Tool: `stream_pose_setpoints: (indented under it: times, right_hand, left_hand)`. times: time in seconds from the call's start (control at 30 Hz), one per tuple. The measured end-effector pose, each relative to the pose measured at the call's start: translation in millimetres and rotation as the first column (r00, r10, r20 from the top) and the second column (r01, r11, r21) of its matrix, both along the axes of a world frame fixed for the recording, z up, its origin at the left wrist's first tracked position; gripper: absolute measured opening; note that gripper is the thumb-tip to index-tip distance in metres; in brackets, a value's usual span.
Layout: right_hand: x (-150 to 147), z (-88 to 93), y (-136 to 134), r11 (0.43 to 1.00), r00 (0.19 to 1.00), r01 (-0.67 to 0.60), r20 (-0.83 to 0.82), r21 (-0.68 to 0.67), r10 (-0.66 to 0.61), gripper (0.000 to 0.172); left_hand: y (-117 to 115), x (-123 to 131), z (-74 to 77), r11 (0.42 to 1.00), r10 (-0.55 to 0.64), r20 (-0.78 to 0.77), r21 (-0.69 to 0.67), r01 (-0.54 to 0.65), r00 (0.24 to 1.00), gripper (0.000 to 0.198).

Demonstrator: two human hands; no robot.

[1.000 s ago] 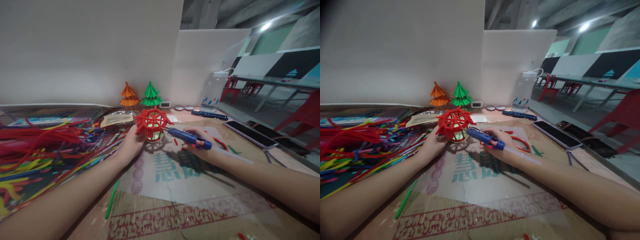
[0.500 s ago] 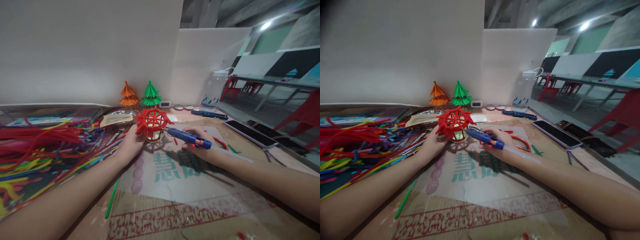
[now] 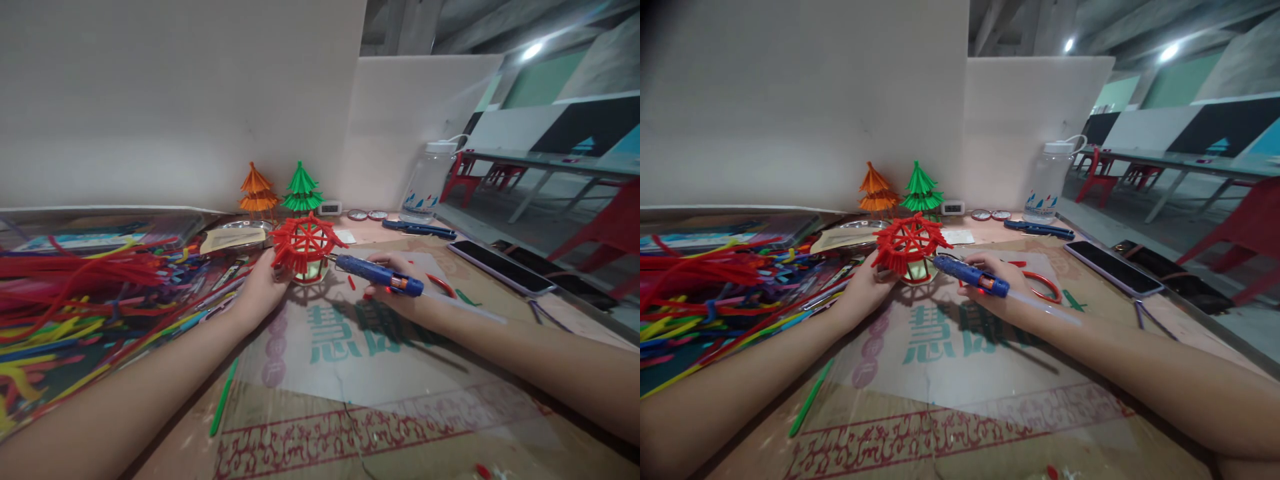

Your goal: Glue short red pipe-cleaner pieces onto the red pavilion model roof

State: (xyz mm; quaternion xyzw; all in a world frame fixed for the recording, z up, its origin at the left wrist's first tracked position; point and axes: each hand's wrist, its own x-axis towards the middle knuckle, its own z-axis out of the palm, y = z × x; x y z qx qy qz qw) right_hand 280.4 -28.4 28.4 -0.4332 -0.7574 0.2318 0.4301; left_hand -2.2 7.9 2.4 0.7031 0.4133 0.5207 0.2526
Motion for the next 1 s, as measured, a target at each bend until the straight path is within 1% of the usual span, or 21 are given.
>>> stream_pose_setpoints:
  times: [0.13, 0.33, 0.4, 0.5, 0.6, 0.67, 0.73, 0.77, 0.83, 0.87, 0.93, 1.0]
  right_hand:
    - [-0.9, 1.7, -1.3, 1.0, 1.0, -0.015, -0.008, -0.024, 0.015, 0.039]
    - [-2.9, 7.6, -2.6, 0.999, 0.998, 0.033, 0.06, 0.018, -0.034, 0.035]
    - [-3.5, 9.0, -3.3, 0.999, 0.997, 0.031, 0.069, 0.008, -0.031, 0.035]
    - [-2.8, 5.8, -2.6, 1.0, 0.999, 0.02, 0.046, -0.009, -0.02, 0.036]
    - [-1.1, -0.1, -0.3, 1.0, 1.0, 0.014, 0.003, 0.005, -0.014, 0.038]
    - [-0.4, -0.3, 0.3, 1.0, 1.0, 0.004, -0.018, 0.009, -0.003, 0.04]
    - [0.1, 5.0, -0.2, 1.0, 0.999, -0.005, -0.041, 0.031, 0.006, 0.04]
    - [0.3, 9.6, -0.3, 0.999, 0.999, 0.001, -0.051, 0.047, 0.001, 0.037]
    - [1.5, 21.2, 1.6, 0.995, 0.997, 0.057, -0.055, 0.078, -0.053, 0.029]
    - [2.6, 27.3, 4.5, 0.991, 0.994, 0.101, -0.048, 0.085, -0.098, 0.03]
    - [6.4, 37.4, 16.4, 0.983, 0.985, 0.17, -0.017, 0.063, -0.169, 0.038]
    - [12.4, 43.0, 36.5, 0.981, 0.98, 0.195, 0.041, -0.009, -0.194, 0.036]
  left_hand:
    - [2.5, -0.9, -2.0, 1.0, 0.004, 0.004, -0.004, -0.004, 1.0, 0.041]
    - [3.7, -2.4, -3.5, 1.0, 0.008, -0.007, -0.004, -0.008, 1.0, 0.045]
    - [4.1, -2.8, -4.0, 1.0, 0.017, -0.011, -0.006, -0.017, 1.0, 0.046]
    - [5.4, -2.7, -4.9, 0.999, 0.035, -0.025, -0.003, -0.035, 0.999, 0.044]
    - [6.7, -2.9, -5.4, 0.999, 0.05, -0.033, 0.002, -0.05, 0.998, 0.043]
    - [7.2, -3.6, -5.5, 0.998, 0.063, -0.072, -0.011, -0.064, 0.995, 0.038]
    - [7.0, -4.5, -5.4, 0.995, 0.08, -0.147, -0.045, -0.088, 0.986, 0.032]
    - [6.5, -4.9, -5.0, 0.993, 0.082, -0.186, -0.068, -0.097, 0.979, 0.029]
    - [5.1, -5.2, -3.8, 0.989, 0.084, -0.239, -0.102, -0.111, 0.967, 0.027]
    - [4.2, -5.0, -2.8, 0.987, 0.082, -0.253, -0.111, -0.113, 0.964, 0.028]
    - [2.9, -4.1, -0.7, 0.988, 0.076, -0.265, -0.11, -0.109, 0.961, 0.028]
    - [2.4, -3.1, 1.3, 0.992, 0.081, -0.27, -0.073, -0.104, 0.959, 0.027]
